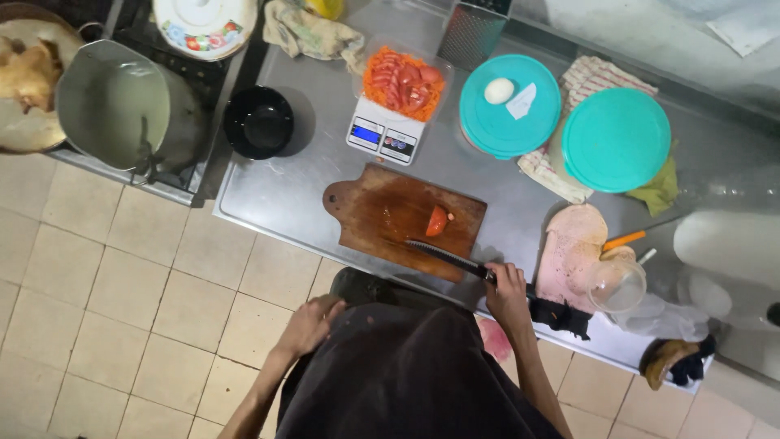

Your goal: Preparing a salad container by portioning shredded carrots and adding sliced hard-boiled eggs.

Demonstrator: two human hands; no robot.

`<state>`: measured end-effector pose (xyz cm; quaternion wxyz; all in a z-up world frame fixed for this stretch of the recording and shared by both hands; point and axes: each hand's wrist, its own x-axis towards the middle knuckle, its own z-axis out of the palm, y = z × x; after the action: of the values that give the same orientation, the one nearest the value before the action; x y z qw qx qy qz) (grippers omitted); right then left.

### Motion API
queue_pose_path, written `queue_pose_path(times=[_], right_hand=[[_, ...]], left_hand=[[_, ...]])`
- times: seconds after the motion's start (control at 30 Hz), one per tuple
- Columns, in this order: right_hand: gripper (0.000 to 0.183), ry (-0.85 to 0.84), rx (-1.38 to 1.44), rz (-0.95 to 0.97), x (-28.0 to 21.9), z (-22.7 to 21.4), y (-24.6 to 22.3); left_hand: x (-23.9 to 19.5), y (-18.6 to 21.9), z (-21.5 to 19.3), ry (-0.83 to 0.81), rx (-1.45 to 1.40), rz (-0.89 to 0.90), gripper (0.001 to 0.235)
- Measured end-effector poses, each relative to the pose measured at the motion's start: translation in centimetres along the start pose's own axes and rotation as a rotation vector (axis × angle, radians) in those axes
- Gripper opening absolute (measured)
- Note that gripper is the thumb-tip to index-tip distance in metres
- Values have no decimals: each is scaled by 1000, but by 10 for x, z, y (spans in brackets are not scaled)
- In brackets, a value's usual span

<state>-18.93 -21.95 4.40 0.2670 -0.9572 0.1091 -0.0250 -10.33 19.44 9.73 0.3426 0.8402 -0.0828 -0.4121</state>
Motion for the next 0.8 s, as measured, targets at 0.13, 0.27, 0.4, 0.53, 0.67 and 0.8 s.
queue_pose_path(times=[0.13,0.27,0.4,0.53,0.67,0.8], right_hand=[[36,2,51,19,-19,5,16],[41,13,24,52,-33,8,23],[41,22,-7,99,-51,-2,6],[38,17,44,212,-71,-10,-5],[38,28,138,298,-87,-13,-3],[38,33,178,304,-84,-22,-7]], left_hand=[[48,63,-11,165,126,163,34],[121,136,0,360,328,665,56],[176,167,10,241,643,755,74],[203,154,25,134,852,784,65],[206,170,37,236,748,824,70],[211,202,51,230,760,742,70]])
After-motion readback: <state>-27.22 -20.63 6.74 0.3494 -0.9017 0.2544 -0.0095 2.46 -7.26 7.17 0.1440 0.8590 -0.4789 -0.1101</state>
